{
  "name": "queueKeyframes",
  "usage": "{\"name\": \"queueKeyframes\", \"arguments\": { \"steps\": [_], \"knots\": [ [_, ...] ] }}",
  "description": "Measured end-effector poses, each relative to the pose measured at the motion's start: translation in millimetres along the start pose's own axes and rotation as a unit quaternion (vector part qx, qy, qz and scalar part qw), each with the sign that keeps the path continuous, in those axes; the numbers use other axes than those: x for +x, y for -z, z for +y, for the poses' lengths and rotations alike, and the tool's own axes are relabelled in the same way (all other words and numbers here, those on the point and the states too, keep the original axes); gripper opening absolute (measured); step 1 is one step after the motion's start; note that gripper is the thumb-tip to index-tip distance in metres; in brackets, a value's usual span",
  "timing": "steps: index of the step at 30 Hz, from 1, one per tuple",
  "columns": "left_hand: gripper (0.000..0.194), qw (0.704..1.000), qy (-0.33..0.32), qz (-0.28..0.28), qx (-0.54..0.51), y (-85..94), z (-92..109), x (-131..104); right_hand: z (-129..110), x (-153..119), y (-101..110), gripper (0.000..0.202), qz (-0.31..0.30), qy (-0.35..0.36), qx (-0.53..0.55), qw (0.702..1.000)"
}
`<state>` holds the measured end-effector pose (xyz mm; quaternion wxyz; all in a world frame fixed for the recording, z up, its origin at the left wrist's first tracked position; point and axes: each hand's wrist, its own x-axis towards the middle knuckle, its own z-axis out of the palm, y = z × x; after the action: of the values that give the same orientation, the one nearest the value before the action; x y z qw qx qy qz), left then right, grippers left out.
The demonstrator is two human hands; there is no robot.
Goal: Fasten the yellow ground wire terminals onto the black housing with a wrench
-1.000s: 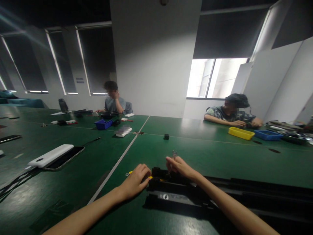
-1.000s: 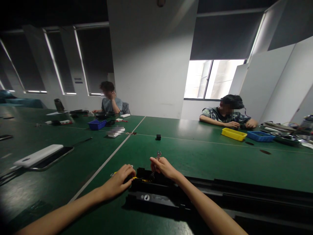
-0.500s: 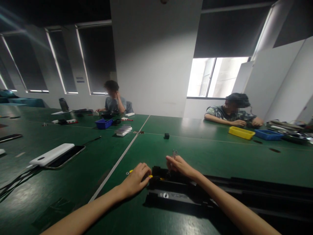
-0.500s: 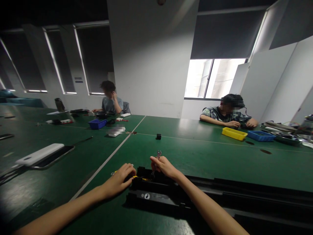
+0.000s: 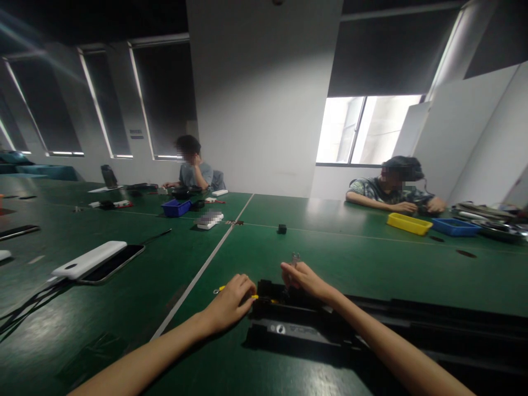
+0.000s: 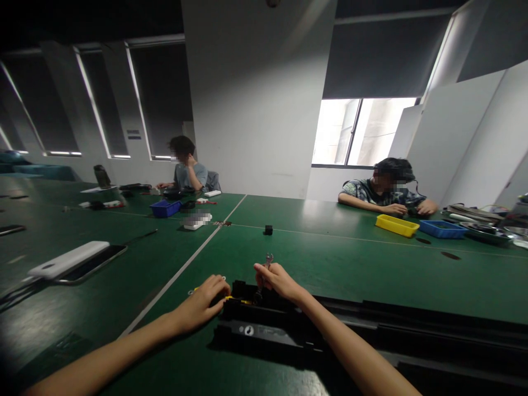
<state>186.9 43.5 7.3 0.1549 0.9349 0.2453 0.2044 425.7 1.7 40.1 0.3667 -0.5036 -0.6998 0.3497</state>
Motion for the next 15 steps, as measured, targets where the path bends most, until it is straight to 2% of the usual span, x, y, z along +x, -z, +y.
{"name": "queueKeyframes", "arguments": {
  "steps": [15],
  "knots": [
    [0.008,1.0,-0.001,0.001,-0.003,-0.3,-0.2,0.2,4.2,-1.0,1.3,0.068,0.009,0.006,0.021,1.0]
  ]
}}
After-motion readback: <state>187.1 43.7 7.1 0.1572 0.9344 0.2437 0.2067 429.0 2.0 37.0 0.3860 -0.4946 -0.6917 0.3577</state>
